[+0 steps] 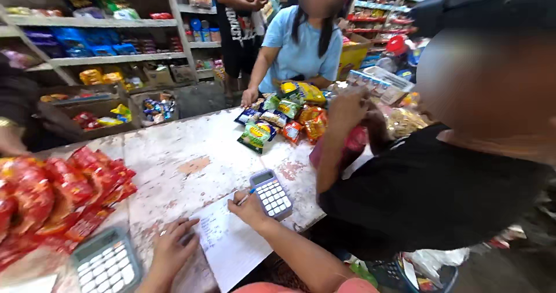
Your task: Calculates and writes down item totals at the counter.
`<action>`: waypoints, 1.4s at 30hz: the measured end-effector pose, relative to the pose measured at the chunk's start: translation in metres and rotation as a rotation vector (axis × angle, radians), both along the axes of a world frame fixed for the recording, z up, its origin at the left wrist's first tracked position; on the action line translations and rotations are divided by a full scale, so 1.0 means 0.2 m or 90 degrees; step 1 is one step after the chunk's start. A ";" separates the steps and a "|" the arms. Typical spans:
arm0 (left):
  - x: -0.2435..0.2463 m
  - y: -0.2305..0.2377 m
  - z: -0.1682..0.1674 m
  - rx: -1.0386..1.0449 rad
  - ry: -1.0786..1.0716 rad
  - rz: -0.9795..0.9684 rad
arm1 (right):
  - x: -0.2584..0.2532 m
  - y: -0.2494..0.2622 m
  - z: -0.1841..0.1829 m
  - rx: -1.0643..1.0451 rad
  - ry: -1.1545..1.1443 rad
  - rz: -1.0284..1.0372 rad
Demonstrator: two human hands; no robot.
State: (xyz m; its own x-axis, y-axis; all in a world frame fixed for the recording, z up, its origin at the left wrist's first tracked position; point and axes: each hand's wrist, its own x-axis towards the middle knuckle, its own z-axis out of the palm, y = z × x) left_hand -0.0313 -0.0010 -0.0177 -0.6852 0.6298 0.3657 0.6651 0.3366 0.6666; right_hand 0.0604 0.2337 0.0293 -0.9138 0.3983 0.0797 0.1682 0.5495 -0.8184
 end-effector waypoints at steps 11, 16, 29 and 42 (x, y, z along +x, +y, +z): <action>0.02 0.01 0.06 -0.021 -0.041 0.004 | -0.01 0.00 -0.03 -0.041 0.042 -0.030; 0.01 0.02 0.07 -0.024 -0.043 0.010 | -0.03 0.03 -0.08 -0.087 0.062 -0.042; 0.02 0.02 0.06 -0.015 -0.039 0.014 | -0.02 0.01 -0.05 -0.040 0.039 -0.045; 0.02 0.02 0.08 -0.019 -0.044 0.015 | -0.02 0.02 -0.03 -0.059 0.041 -0.032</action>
